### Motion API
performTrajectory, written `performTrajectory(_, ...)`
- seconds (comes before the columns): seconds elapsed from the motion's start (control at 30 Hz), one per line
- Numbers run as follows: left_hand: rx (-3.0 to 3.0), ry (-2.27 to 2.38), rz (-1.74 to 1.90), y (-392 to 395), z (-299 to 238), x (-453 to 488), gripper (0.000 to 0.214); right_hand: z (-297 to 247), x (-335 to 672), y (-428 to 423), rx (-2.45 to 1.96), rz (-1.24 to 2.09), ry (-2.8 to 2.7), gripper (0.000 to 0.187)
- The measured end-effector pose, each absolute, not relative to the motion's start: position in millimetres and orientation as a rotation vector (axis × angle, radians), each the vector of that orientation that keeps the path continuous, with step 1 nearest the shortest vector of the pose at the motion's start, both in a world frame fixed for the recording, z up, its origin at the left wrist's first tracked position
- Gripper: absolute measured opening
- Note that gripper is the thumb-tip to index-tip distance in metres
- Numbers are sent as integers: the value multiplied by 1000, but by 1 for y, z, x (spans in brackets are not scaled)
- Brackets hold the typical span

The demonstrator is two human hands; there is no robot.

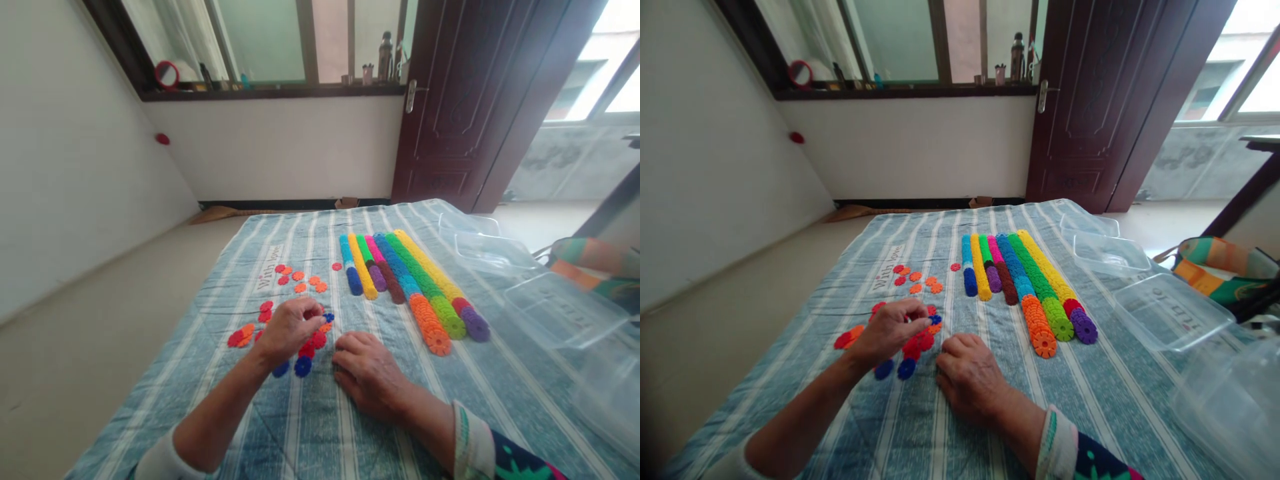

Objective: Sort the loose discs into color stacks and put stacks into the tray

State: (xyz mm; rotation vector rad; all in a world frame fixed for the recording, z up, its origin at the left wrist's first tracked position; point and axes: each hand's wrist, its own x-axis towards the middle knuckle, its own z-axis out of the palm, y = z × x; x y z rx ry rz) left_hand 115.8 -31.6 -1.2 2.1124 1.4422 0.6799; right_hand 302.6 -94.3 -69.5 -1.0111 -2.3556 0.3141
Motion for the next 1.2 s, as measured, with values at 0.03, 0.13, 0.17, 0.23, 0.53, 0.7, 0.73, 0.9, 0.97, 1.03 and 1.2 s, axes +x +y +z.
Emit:
performTrajectory(0.03,2125,1416,670,-23,-3,124,15,-70,302,-94,-1015,302,-2357,5)
performTrajectory(0.13,2146,1401,674,1,-10,148,16,-70,302,-93,-1017,275,-2358,5)
performTrajectory(0.17,2148,1416,680,8,-13,155,16,-70,301,-93,-1015,271,-2358,5)
performTrajectory(0.23,2171,1458,683,19,-18,167,16,-70,301,-92,-1013,267,-2362,6)
performTrajectory(0.53,2247,1550,619,44,-30,189,15,-71,300,-91,-1023,256,-2376,8)
performTrajectory(0.7,2274,1610,613,44,-32,190,12,-73,301,-89,-1016,278,-2382,7)
performTrajectory(0.73,2279,1618,619,43,-31,189,11,-74,301,-89,-1013,283,-2383,7)
performTrajectory(0.9,2289,1608,648,35,-20,169,13,-73,301,-90,-996,316,-2368,6)
performTrajectory(0.97,2290,1560,637,28,-12,153,15,-72,301,-90,-998,324,-2360,6)
performTrajectory(1.03,2276,1505,583,17,-3,133,16,-72,302,-91,-1009,329,-2356,7)
performTrajectory(1.2,2173,1447,323,-19,12,90,20,-70,304,-94,-1001,363,-2352,9)
